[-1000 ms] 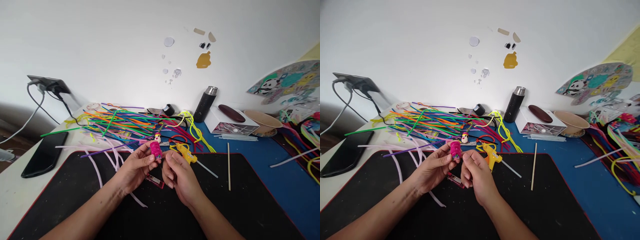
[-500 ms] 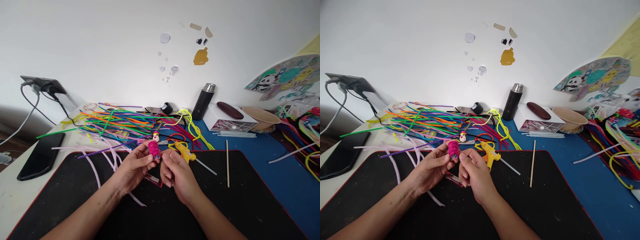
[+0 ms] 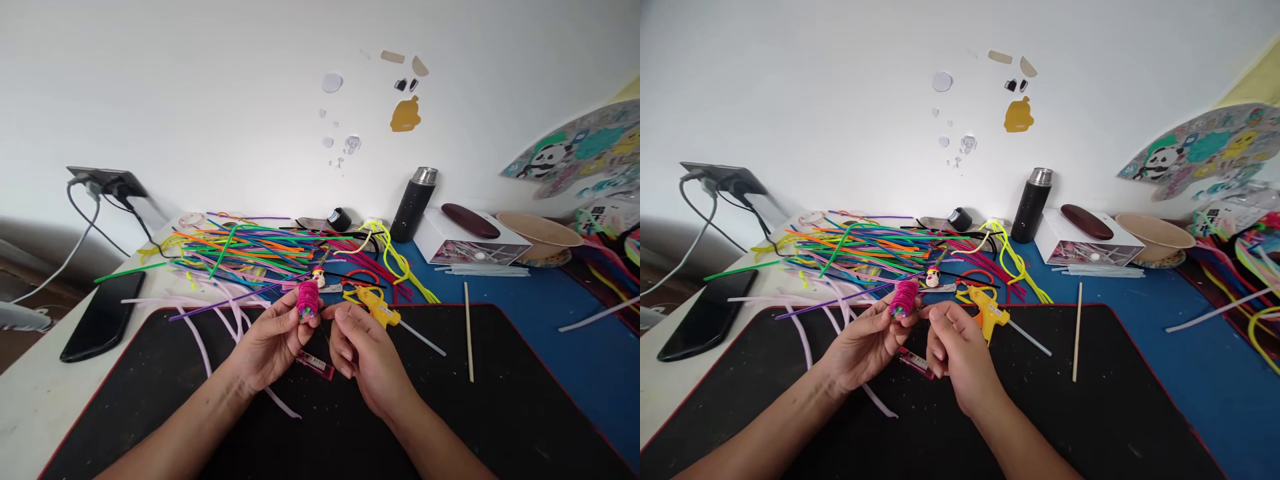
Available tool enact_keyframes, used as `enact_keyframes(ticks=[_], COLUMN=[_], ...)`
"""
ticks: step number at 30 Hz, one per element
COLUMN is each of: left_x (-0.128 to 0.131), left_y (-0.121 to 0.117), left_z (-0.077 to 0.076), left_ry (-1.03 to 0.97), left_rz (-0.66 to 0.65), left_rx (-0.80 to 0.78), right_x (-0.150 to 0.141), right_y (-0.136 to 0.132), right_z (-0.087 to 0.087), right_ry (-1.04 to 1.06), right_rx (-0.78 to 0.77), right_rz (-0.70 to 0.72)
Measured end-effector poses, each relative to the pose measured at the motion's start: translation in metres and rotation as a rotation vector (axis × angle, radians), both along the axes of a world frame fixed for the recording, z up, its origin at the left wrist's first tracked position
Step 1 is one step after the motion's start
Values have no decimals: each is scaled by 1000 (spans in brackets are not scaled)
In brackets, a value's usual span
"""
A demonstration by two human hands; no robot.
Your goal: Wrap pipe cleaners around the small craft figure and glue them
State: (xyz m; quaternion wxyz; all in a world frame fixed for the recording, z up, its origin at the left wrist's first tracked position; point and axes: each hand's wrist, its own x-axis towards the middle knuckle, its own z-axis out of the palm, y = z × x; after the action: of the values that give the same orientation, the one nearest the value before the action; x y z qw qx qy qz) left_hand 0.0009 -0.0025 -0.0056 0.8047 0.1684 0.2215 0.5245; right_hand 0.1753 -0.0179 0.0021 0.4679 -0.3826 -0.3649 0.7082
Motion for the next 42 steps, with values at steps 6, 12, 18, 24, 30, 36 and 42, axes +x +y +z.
enact_keyframes(ticks=[6, 12, 18, 24, 30, 36, 42], left_x=[-3, -3, -1, 2, 8, 8, 6], left_y=[1, 0, 1, 1, 0, 5, 7], left_z=[-3, -5, -3, -1, 3, -3, -7], left_ry=[28, 35, 35, 137, 318, 455, 469], left_rz=[-4, 1, 25, 80, 196, 309, 336], left_rx=[-8, -12, -33, 31, 161, 202, 241], right_x=[0, 0, 0, 0, 1, 3, 6], right_y=[0, 0, 0, 1, 2, 5, 5], right_z=[0, 2, 2, -2, -3, 0, 0], right_ry=[6, 9, 4, -21, -30, -138, -191], right_rx=[-5, -3, -9, 20, 53, 194, 230], right_rz=[23, 26, 25, 8, -19, -136, -241])
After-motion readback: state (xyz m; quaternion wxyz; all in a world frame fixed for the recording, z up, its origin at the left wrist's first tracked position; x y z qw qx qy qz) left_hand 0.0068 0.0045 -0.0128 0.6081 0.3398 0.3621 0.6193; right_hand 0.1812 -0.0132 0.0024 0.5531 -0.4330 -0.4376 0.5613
